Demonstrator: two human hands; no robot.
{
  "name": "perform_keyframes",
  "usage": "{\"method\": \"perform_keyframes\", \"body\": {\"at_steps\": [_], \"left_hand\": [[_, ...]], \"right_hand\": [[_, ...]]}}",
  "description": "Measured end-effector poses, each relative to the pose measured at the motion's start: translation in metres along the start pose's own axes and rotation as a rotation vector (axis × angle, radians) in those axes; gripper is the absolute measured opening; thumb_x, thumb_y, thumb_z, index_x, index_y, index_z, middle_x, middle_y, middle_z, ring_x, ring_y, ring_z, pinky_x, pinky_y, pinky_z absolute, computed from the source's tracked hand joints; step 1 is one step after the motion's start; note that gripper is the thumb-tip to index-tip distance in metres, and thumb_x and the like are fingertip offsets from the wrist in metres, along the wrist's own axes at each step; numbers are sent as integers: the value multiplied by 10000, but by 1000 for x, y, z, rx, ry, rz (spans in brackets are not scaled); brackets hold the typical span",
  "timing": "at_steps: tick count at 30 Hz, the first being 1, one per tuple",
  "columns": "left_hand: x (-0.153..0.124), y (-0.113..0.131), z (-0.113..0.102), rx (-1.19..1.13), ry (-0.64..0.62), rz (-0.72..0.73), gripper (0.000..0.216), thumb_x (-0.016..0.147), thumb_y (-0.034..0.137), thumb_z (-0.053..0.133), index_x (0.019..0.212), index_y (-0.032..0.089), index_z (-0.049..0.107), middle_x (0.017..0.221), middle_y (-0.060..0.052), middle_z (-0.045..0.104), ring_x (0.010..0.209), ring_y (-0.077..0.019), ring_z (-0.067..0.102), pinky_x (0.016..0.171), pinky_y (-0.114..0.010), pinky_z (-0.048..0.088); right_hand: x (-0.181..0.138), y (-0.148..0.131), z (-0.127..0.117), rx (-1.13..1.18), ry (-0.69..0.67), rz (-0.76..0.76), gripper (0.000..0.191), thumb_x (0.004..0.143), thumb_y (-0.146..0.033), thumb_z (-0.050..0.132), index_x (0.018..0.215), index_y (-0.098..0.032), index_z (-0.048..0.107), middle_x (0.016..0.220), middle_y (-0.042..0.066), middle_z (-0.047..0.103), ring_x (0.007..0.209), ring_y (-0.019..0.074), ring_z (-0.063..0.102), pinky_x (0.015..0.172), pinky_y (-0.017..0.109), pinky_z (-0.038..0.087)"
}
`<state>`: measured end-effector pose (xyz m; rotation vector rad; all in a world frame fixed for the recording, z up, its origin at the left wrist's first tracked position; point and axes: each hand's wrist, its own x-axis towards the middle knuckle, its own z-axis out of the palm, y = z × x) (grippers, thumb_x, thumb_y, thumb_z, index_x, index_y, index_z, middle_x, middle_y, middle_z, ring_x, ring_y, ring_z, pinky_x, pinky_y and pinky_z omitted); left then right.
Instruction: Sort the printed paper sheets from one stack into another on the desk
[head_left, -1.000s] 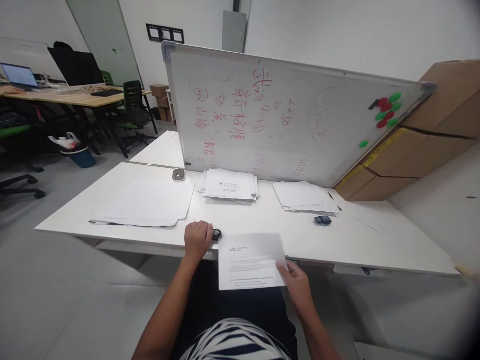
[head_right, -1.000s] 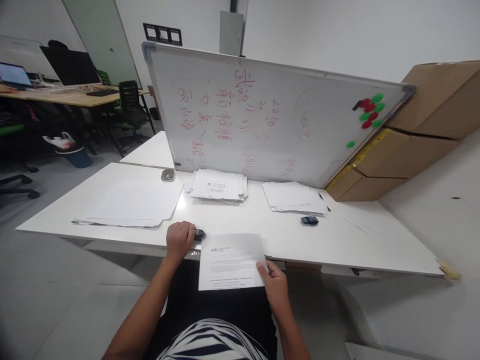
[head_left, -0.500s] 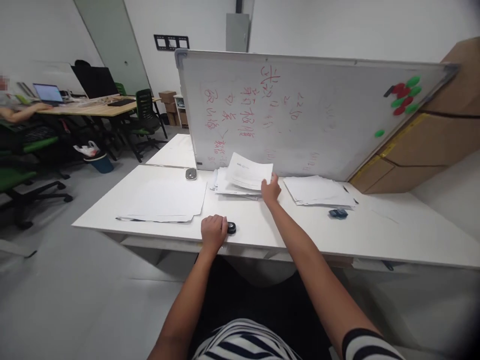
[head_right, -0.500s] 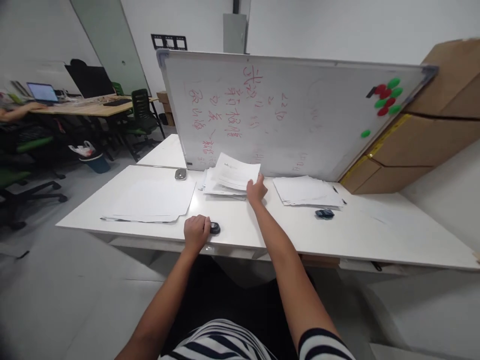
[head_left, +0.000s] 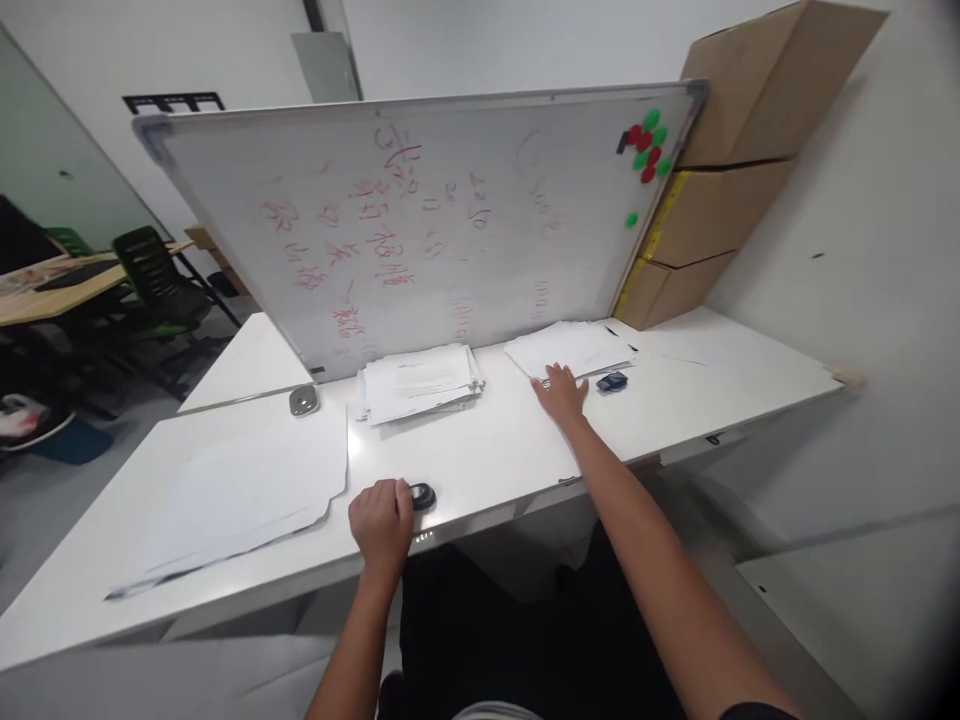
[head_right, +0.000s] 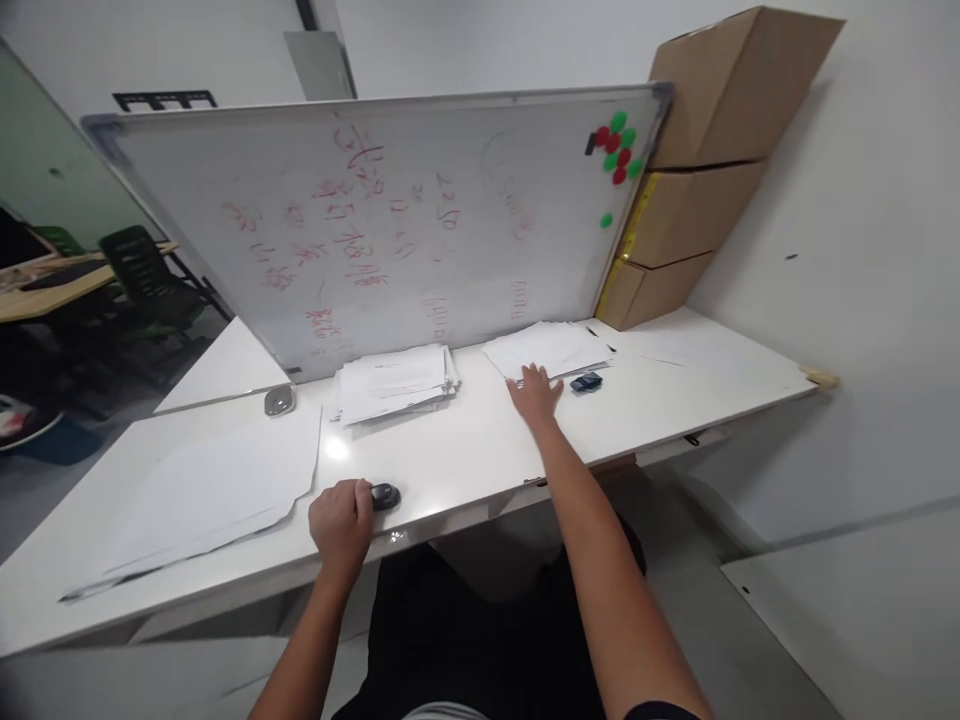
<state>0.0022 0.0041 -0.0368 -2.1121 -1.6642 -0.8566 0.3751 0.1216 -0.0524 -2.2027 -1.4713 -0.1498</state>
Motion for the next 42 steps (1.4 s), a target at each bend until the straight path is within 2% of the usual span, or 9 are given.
{"method": "perform_keyframes", "body": {"at_steps": [4,8,14,16,22,27,33,39,42], "left_hand": [[3,-2,-1,-26,-9,45,252,918,236,395,703,210,524,670,-41,590,670,-206,503,672,-350,286],[5,-3,-2,4,-42,70,246,917,239,393,713,210,528,681,-44,595,663,-212,498,652,-346,271],[4,-3,2,26,-33,43,257,909,249,396,704,208,545,668,-48,595,663,-213,483,655,-342,263],[3,-3,3,34,-36,31,265,905,258,404,690,206,551,657,-48,592,660,-211,483,655,-343,263],[-1,1,7,3,-5,-51,268,900,261,418,693,204,579,664,-42,607,674,-197,507,697,-344,302],[-4,5,8,6,-28,-125,283,901,252,397,691,204,582,679,-49,620,698,-196,518,738,-355,308],[-5,5,9,23,-51,-177,293,902,250,375,704,205,586,696,-57,617,727,-205,514,763,-361,305],[-5,6,8,12,-58,-206,294,905,256,370,692,206,566,689,-62,570,742,-209,492,758,-360,291],[-5,6,10,-3,-59,-235,306,910,270,358,687,203,556,693,-67,558,748,-215,482,756,-365,282]], "right_hand": [[-5,-5,3,-33,127,-7,385,936,-351,352,1107,-129,616,1197,170,627,1131,296,505,1066,579,105],[-6,-10,-2,-48,135,-19,367,945,-279,316,1019,-138,647,1047,146,675,1008,275,543,1054,549,124],[-3,-5,-6,-24,89,-106,302,902,-215,368,989,-144,648,1222,151,609,1160,273,468,1092,523,83],[1,-2,-6,4,58,-102,285,879,-202,387,1012,-134,630,1249,159,591,1188,266,456,1091,503,122],[9,8,-4,36,-20,-67,300,894,-267,388,1030,-118,611,1058,180,648,1035,295,534,992,509,275],[9,11,-2,82,-19,-62,378,952,-284,293,1138,-192,608,1191,139,611,1085,298,509,1016,609,202],[7,11,2,48,-21,-92,327,940,-237,336,1061,-217,639,1237,107,596,1099,284,498,1036,684,62],[10,16,6,44,13,-89,303,900,-202,391,1041,-238,657,1132,71,663,1033,251,544,1053,668,41],[13,22,8,75,30,-62,364,909,-194,352,1120,-216,648,1030,83,707,950,217,599,1089,603,108]]}}
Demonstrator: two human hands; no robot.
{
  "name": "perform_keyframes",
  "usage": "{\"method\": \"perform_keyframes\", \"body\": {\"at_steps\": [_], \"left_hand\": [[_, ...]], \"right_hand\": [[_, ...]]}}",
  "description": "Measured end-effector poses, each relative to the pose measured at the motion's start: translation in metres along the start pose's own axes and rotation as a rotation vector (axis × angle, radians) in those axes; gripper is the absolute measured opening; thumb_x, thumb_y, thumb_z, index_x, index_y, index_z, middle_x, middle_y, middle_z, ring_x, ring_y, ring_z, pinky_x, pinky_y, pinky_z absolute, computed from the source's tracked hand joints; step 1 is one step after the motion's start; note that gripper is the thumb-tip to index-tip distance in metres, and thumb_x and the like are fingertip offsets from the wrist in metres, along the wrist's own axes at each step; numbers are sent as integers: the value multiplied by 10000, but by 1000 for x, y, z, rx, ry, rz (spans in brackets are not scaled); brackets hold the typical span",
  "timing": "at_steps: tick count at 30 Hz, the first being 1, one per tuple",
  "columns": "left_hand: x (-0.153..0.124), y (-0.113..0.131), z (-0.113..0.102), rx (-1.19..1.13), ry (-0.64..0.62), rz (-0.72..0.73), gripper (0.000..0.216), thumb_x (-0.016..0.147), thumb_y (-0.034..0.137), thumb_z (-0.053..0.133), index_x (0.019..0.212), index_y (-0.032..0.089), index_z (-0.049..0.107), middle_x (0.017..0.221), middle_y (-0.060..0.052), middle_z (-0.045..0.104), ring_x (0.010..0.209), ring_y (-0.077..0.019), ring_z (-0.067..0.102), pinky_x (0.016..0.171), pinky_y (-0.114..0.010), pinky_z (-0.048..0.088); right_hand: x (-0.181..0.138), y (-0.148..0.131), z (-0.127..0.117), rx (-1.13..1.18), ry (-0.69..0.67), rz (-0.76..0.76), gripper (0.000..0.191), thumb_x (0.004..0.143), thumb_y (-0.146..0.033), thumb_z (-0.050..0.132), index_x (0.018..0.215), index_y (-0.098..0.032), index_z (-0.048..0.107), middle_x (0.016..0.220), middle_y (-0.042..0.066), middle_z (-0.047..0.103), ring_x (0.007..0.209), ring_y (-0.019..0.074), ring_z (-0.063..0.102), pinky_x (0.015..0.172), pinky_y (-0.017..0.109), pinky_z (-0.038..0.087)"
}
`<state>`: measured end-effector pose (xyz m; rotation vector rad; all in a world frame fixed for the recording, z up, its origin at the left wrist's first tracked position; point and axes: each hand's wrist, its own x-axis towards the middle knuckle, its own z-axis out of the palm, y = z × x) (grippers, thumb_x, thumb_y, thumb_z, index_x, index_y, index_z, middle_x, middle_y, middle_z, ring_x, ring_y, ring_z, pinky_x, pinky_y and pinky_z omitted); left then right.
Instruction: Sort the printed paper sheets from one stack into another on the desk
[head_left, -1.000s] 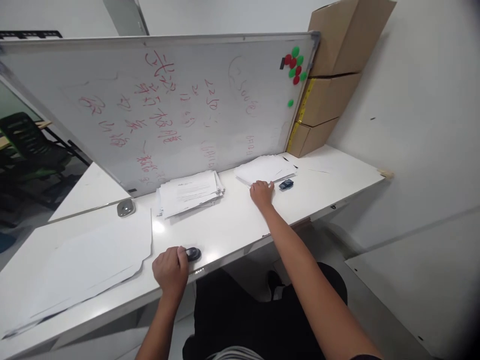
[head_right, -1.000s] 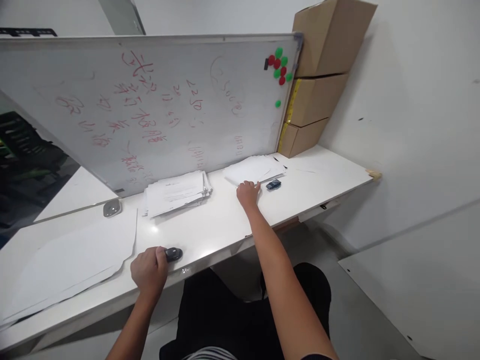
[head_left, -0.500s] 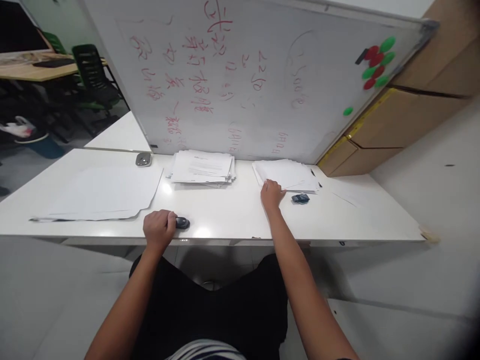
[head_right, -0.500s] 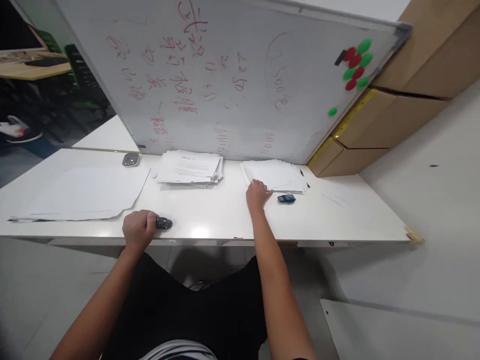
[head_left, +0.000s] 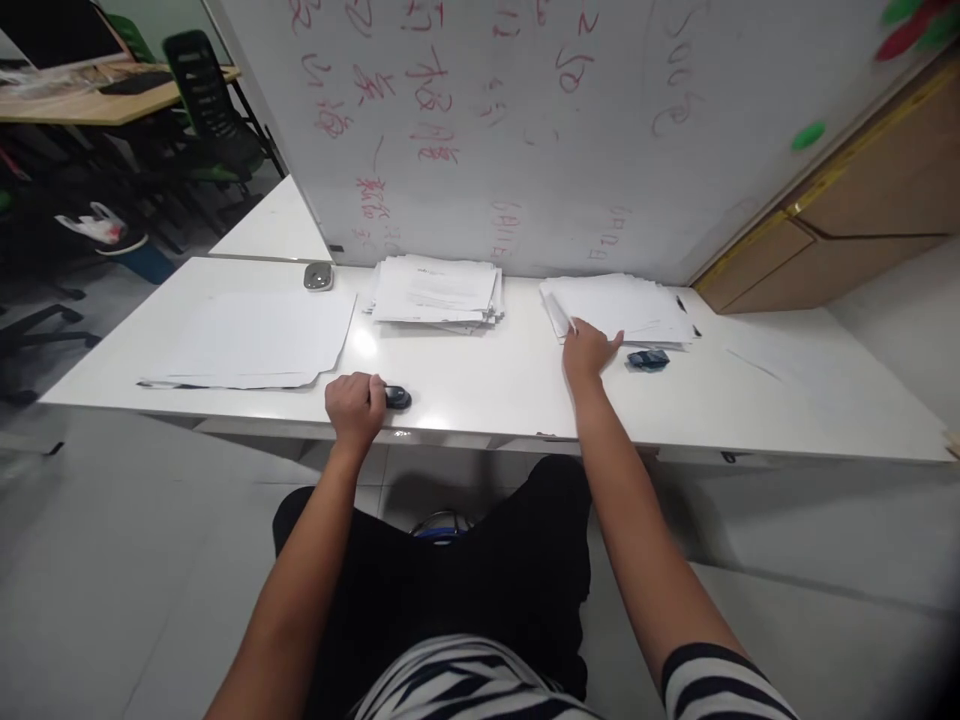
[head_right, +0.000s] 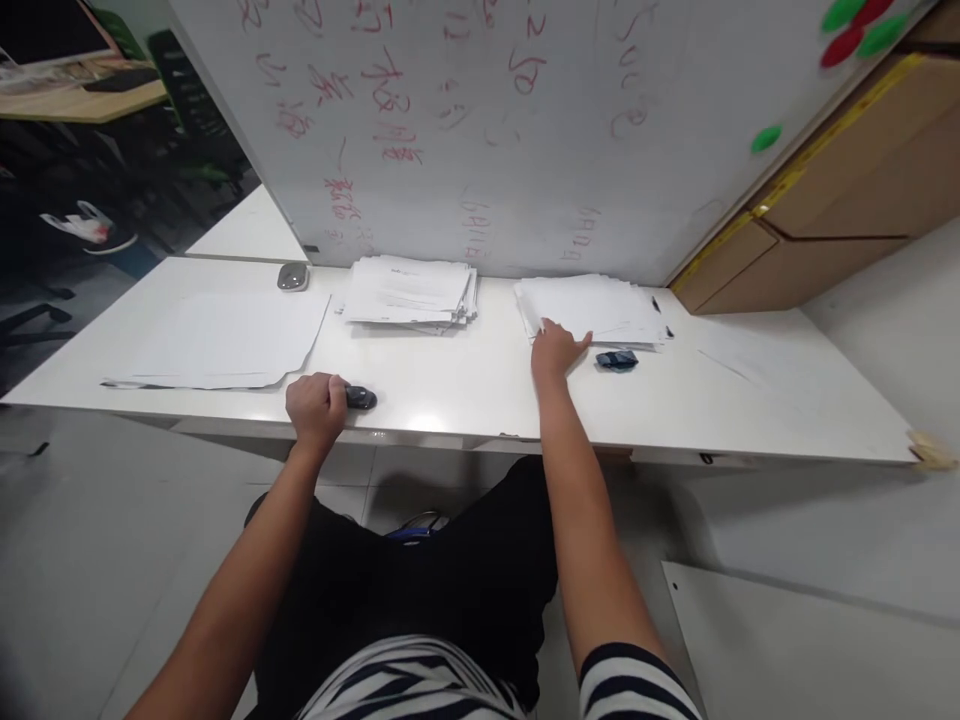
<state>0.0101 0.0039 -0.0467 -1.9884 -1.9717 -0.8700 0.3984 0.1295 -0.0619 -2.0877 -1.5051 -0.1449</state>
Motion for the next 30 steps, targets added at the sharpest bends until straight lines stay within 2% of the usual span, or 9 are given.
{"method": "perform_keyframes", "body": {"at_steps": [3,5,8,12,17,22,25,30], "left_hand": [[0,0,1,13,3,17,314,919,281,346,689,205,545,696,-65,558,744,-215,477,751,-362,275],[0,0,1,25,12,29,314,921,288,350,682,204,535,685,-61,549,737,-212,477,741,-357,272],[-1,-1,1,3,16,35,313,919,291,359,677,201,535,684,-61,545,741,-210,480,735,-353,270],[-2,-2,2,-8,39,65,318,919,284,361,665,197,532,668,-58,552,716,-201,467,725,-353,268],[-3,-3,4,3,109,103,302,917,274,381,653,200,507,653,-51,560,693,-193,451,726,-352,268],[-3,-4,5,1,125,122,289,913,257,390,656,200,506,636,-43,546,681,-188,445,712,-349,268],[-3,-4,5,-5,128,123,290,911,254,393,655,200,519,625,-41,535,674,-188,444,703,-349,264],[-2,-6,6,-17,114,116,299,917,258,378,682,198,553,651,-49,557,693,-193,456,715,-354,264]], "right_hand": [[0,5,0,96,65,6,412,932,-220,307,1179,-150,628,1064,116,707,929,194,633,1114,485,206],[-1,5,-1,140,112,7,440,945,-238,274,1197,-123,616,1095,128,698,966,196,635,1117,465,221],[-3,3,-2,117,111,-3,427,932,-216,289,1193,-131,616,1166,125,670,1125,216,576,1130,507,159],[-3,0,2,45,18,9,413,900,-240,366,1253,-186,573,1389,101,517,1359,251,347,1116,575,98],[3,4,5,59,-96,169,494,917,-441,328,1325,-219,497,1499,103,370,1403,259,254,1089,633,113],[7,3,5,18,-133,230,704,850,-606,399,1408,-177,393,1549,139,251,1432,281,160,1091,640,80],[7,0,3,-22,-161,232,718,859,-599,397,1434,-170,355,1554,147,231,1432,287,146,1082,651,46],[9,-4,1,-26,-150,218,592,927,-517,322,1416,-191,391,1547,137,254,1430,272,153,1069,651,10]]}}
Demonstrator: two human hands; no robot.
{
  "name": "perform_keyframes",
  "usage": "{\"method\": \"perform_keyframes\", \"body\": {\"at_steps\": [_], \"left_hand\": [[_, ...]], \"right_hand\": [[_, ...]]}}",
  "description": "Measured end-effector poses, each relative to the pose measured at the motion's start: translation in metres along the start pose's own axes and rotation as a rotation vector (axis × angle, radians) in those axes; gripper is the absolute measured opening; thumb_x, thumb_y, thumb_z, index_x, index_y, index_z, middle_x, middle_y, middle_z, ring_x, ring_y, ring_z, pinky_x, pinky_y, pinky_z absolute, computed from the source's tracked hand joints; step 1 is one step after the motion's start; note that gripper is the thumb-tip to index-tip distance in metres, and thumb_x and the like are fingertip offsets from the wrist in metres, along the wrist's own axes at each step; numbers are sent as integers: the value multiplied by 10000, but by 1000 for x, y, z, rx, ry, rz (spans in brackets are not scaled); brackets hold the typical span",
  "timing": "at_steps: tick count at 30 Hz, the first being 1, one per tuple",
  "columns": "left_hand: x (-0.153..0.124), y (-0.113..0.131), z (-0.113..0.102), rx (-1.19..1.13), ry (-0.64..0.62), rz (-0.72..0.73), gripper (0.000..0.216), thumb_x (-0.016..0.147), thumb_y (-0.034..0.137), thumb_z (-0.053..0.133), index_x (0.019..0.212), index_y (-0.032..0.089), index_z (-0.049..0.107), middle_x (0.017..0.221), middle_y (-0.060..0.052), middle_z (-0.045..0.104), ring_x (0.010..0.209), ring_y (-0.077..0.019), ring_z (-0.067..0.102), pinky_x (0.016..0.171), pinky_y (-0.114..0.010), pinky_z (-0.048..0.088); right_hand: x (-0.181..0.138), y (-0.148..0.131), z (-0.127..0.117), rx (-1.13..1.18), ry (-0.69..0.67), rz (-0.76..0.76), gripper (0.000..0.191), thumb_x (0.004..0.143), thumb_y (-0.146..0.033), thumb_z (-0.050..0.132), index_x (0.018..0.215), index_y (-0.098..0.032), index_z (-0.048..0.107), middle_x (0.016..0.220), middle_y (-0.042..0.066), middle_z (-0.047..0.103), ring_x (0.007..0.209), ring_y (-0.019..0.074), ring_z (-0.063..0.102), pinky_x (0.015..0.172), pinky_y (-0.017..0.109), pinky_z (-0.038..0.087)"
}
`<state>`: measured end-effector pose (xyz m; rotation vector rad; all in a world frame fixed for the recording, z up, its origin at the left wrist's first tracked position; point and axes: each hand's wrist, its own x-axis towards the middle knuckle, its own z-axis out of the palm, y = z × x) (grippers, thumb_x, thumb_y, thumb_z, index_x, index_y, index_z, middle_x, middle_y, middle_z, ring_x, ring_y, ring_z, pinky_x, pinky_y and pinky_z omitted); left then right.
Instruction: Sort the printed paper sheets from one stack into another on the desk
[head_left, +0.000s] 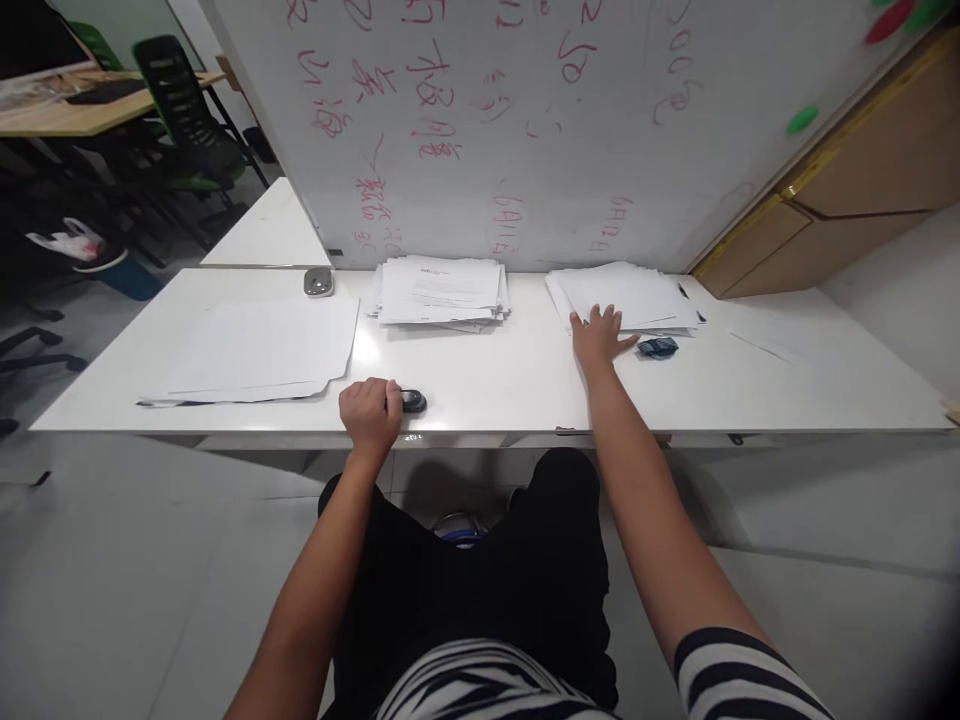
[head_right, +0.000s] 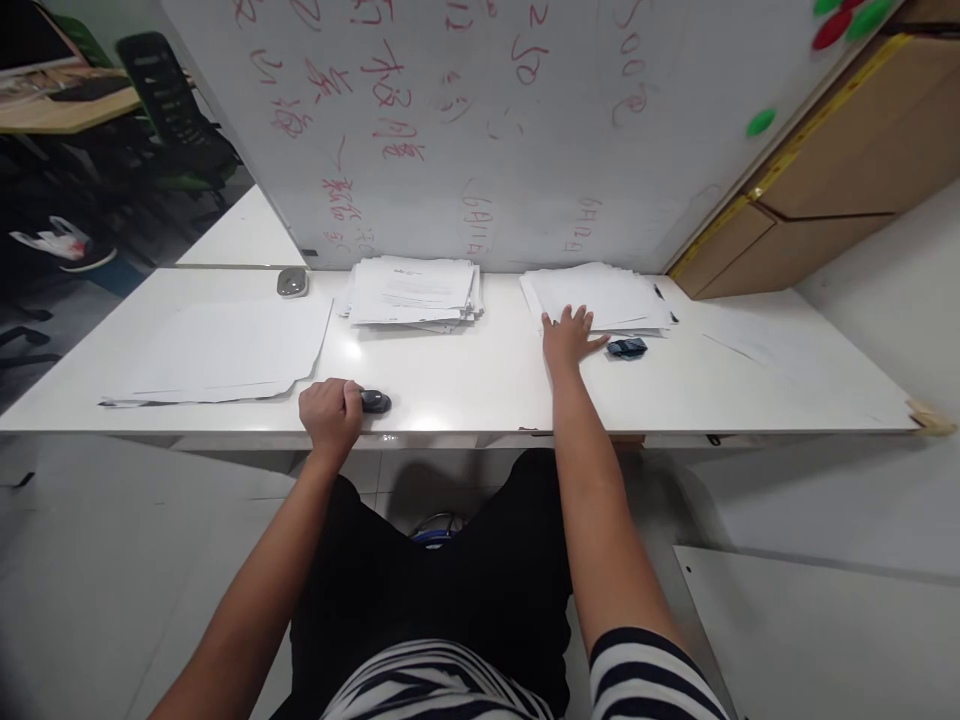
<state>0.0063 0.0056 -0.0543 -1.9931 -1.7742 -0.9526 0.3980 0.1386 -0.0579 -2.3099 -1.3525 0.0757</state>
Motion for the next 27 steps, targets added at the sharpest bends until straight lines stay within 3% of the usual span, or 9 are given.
{"method": "perform_keyframes", "body": {"at_steps": [5,10,14,17,19,21,24,27], "left_hand": [[1,1,0,-4,-21,-31,323,925,267,366,672,199,555,657,-54,563,700,-197,467,713,-357,262],[3,3,-2,35,-26,-23,338,939,276,348,682,199,552,673,-54,570,706,-197,483,714,-355,266],[3,4,-2,81,4,-31,351,946,297,341,673,196,537,674,-61,575,707,-202,488,698,-355,257],[3,5,-3,72,31,-45,359,943,326,356,660,194,533,662,-64,573,719,-208,495,711,-358,264],[3,5,-4,47,40,-51,354,941,344,367,680,193,552,681,-66,593,739,-212,507,736,-365,281],[2,5,-6,-11,63,-53,332,941,354,366,771,190,600,779,-78,641,812,-224,533,795,-381,307],[1,5,-10,-133,147,-9,378,938,423,339,974,193,637,1044,-106,662,1049,-265,523,958,-440,296],[-3,15,-22,-338,169,42,571,911,596,253,1073,193,623,1199,-123,617,1201,-282,469,1058,-475,268]], "right_hand": [[1,-2,1,74,38,0,478,961,-397,281,1366,-228,469,1525,151,297,1430,295,170,1049,686,25],[-5,-5,1,165,161,-59,480,977,-381,236,1296,-215,554,1458,153,416,1391,318,281,1052,691,29],[-14,-13,-15,236,293,-148,485,985,-389,216,1336,-231,511,1507,122,352,1411,268,266,1098,636,36],[-34,-27,-36,478,313,-226,502,967,-438,272,1369,-205,464,1529,119,309,1427,240,238,1131,555,149],[-62,-40,-49,825,232,-237,581,920,-525,378,1387,-185,432,1500,133,358,1406,254,288,1112,497,273],[-101,-53,-60,1194,-6,-147,632,865,-606,450,1343,-194,486,1376,121,521,1321,272,429,1074,467,363],[-168,-63,-75,1689,-377,-107,610,861,-633,446,1336,-254,495,1322,57,582,1283,256,483,1052,455,418],[-217,-59,-89,1907,-693,-91,547,858,-583,509,1340,-324,488,1373,-11,544,1307,230,463,1070,449,422]]}}
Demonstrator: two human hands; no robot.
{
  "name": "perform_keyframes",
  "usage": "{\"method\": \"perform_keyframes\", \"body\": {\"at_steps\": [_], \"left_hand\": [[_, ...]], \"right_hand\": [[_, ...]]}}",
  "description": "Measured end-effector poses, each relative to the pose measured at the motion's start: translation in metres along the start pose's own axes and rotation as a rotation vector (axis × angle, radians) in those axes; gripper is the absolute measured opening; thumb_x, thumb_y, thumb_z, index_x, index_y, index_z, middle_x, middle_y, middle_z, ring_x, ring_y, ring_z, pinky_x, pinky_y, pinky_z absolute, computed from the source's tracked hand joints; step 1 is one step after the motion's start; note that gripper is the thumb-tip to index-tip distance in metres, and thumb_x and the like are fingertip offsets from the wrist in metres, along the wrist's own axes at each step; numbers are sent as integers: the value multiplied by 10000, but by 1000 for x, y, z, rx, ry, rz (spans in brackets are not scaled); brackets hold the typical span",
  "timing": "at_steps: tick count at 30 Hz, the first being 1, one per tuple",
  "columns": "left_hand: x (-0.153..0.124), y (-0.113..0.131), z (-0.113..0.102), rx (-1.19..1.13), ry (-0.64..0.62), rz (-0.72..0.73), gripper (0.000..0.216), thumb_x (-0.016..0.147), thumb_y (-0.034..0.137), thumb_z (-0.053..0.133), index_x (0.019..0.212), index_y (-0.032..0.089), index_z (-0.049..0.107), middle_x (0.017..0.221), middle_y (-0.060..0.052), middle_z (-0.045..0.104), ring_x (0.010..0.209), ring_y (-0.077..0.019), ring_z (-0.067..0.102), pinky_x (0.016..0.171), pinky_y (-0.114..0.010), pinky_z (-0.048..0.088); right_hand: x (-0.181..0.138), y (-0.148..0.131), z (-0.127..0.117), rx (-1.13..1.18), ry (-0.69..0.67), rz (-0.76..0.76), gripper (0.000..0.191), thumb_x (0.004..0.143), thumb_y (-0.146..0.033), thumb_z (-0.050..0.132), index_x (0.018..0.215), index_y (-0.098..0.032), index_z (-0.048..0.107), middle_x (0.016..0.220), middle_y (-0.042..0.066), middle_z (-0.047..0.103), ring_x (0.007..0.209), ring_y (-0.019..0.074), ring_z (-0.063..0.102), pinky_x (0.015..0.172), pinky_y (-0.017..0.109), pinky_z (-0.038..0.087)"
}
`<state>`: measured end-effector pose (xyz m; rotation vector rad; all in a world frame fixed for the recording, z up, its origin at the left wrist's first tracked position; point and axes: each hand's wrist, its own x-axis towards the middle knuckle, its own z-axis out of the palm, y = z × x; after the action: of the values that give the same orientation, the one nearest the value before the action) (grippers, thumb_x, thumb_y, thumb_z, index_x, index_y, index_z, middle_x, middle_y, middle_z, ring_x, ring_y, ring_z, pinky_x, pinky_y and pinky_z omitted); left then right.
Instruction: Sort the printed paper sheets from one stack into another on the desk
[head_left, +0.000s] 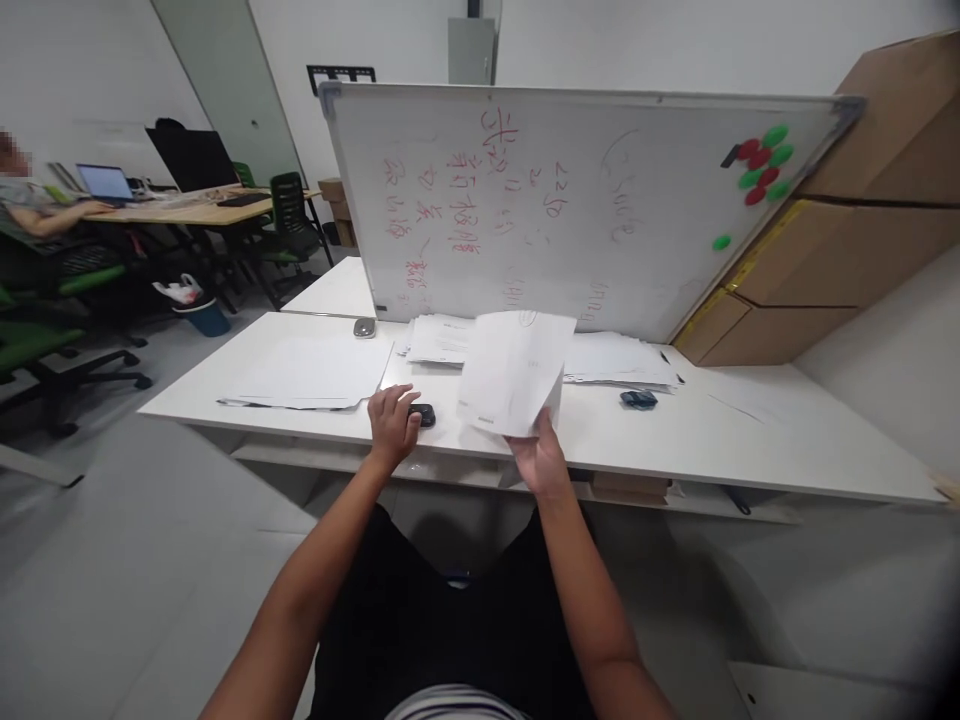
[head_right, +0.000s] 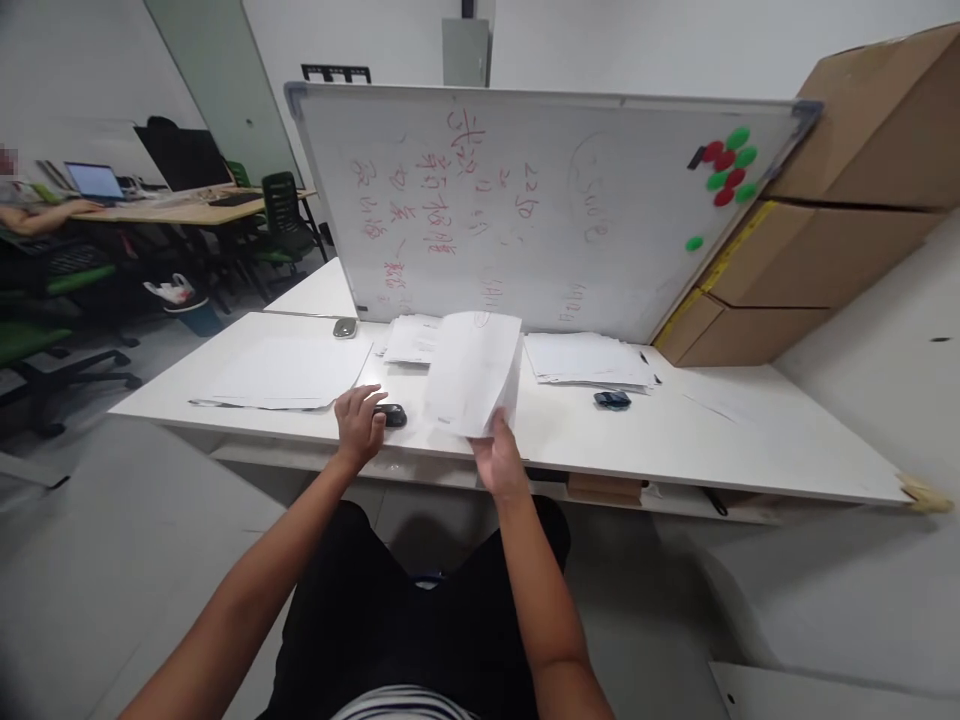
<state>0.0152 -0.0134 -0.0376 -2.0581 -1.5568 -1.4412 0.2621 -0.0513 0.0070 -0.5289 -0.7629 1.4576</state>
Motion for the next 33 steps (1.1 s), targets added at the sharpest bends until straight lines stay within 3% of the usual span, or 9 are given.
{"method": "perform_keyframes", "body": {"at_steps": [2,5,8,11,17,21,24,27,33], "left_hand": [[-5,19,-9,-222,-43,-125,689,889,668,172,1184,189,569,1248,-137,593,1224,-264,482,1056,-460,318],[-18,55,-29,-666,-237,-491,658,898,658,216,1365,233,403,1286,-121,582,1183,-229,553,972,-409,432],[-27,80,-52,-982,-392,-719,573,829,603,511,1265,232,520,1146,-95,667,1008,-223,648,874,-373,501],[-27,86,-68,-1016,-331,-833,504,716,502,702,1108,197,621,1021,-77,711,899,-209,670,843,-357,516],[5,80,-58,-665,-132,-660,426,766,487,637,1063,181,618,1013,-67,698,927,-209,638,823,-340,501],[26,85,-27,-467,-155,-452,325,846,466,531,1032,209,602,929,-43,685,869,-199,625,783,-324,480],[25,87,1,-448,-244,-392,281,866,438,499,1021,223,592,906,-36,679,858,-204,621,764,-324,471],[13,82,22,-445,-357,-433,300,852,416,520,1080,226,561,938,-54,684,871,-225,631,750,-334,470],[1,68,32,-343,-452,-407,329,870,410,490,1145,232,519,991,-82,685,891,-254,645,731,-344,465]], "right_hand": [[-21,0,2,34,-47,96,513,840,-569,549,1297,-337,534,1392,-35,522,1326,219,441,1081,427,421],[-38,1,-9,-12,-68,192,480,800,-584,588,1210,-334,607,1369,-41,543,1319,220,451,1057,409,453],[-45,5,-22,-74,-66,228,485,769,-575,620,1178,-315,630,1308,-22,599,1279,235,496,1026,417,474],[-40,2,-29,-139,-25,144,494,734,-551,652,1159,-298,639,1238,-5,649,1212,246,555,993,411,485],[8,-42,-18,-414,-115,-43,601,757,-584,602,1256,-252,553,1210,54,654,1135,248,593,940,395,481],[36,-59,-16,-748,112,-243,540,676,-492,728,1104,-195,585,1048,78,695,943,232,638,857,376,494],[39,-47,-30,-881,276,-293,486,685,-473,711,1047,-180,570,937,66,696,837,216,638,803,375,503],[32,-24,-50,-915,285,-280,451,702,-451,687,1047,-188,565,988,64,689,906,209,629,860,376,488],[24,3,-74,-807,338,-190,477,678,-422,706,1068,-175,587,1067,95,695,983,222,635,918,393,468]]}}
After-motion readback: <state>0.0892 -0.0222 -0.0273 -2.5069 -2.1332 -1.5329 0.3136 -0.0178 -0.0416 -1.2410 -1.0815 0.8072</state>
